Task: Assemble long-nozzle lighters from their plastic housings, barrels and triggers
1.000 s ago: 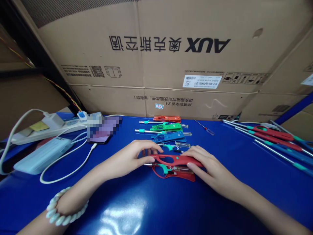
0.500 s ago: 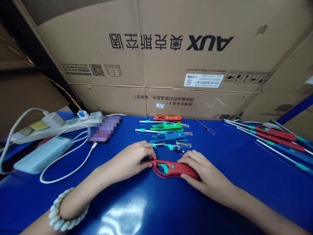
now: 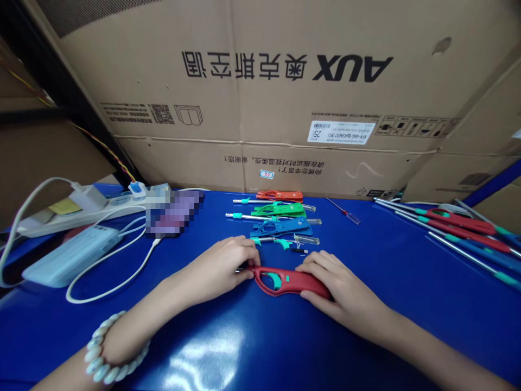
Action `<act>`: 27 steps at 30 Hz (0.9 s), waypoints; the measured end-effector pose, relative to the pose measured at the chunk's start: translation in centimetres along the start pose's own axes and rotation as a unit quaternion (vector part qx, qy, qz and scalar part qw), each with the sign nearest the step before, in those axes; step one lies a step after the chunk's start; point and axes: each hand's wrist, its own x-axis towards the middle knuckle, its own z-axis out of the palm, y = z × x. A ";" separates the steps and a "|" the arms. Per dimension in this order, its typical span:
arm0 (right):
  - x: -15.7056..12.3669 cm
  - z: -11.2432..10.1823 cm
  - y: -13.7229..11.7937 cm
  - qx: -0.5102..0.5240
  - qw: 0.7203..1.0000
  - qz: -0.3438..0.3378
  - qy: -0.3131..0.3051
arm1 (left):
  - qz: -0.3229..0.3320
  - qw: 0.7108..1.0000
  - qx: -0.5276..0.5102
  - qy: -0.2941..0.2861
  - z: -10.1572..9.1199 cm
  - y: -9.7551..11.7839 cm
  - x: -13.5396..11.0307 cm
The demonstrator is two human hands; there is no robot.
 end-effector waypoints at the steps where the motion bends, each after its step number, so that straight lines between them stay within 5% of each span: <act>1: 0.0 0.0 0.0 0.001 1.000 0.000 0.000 | -0.002 1.000 0.000 -0.001 0.0 0.0 0.0; 27: 0.1 0.0 -0.1 0.033 0.999 0.026 -0.027 | -0.042 0.998 -0.036 -0.025 0.3 0.1 0.1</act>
